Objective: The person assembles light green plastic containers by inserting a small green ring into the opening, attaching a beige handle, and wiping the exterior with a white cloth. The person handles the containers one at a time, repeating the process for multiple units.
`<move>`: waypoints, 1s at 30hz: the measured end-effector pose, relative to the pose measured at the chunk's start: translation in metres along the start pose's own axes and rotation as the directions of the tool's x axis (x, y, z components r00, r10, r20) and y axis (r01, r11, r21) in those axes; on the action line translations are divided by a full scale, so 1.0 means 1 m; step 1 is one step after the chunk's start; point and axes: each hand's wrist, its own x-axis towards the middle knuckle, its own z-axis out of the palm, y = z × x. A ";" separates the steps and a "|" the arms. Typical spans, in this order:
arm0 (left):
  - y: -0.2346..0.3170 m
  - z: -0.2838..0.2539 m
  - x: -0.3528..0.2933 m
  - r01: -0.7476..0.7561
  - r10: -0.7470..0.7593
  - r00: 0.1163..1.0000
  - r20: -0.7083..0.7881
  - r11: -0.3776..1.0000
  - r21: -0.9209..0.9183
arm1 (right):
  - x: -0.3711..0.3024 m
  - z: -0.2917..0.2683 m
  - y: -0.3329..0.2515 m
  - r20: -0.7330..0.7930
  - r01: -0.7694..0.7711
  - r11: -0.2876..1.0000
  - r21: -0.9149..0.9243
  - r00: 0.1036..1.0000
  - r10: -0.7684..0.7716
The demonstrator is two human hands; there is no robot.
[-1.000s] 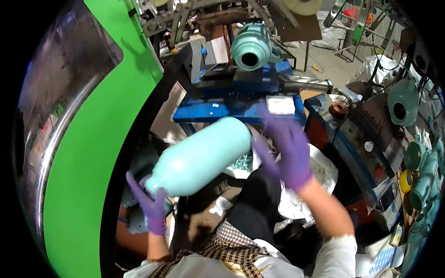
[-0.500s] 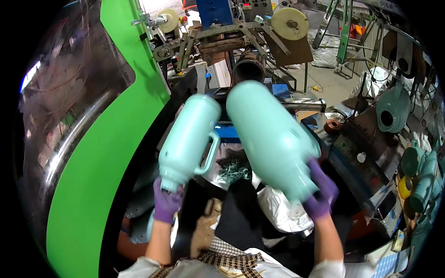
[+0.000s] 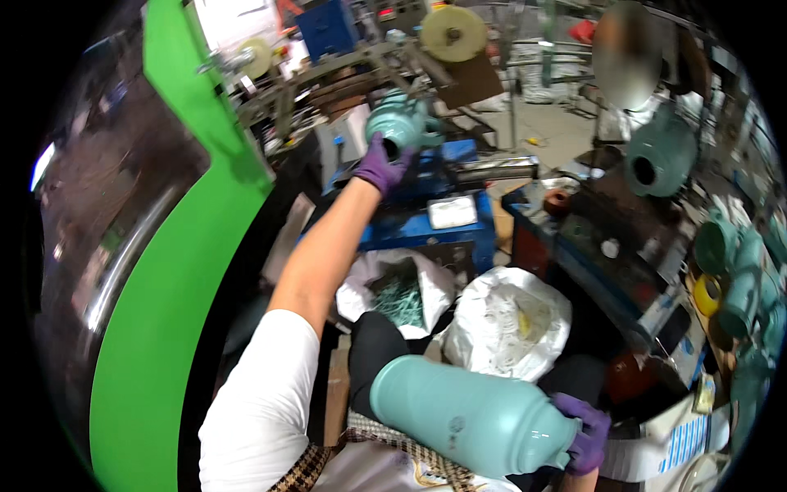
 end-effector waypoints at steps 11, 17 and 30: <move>0.050 0.039 -0.063 0.550 -0.438 0.830 0.345 0.743 -0.382 | 0.078 0.023 -0.031 0.217 -0.397 0.888 0.232 0.911 0.350; 0.277 0.047 -0.268 -0.641 0.292 0.038 0.956 0.741 -0.200 | 0.122 0.056 -0.055 0.225 -0.208 0.951 0.230 0.962 0.156; 0.223 -0.181 -0.212 0.104 -0.201 0.858 0.473 0.969 0.222 | 0.309 -0.095 -0.019 -0.519 -0.343 0.541 -0.768 0.828 -0.212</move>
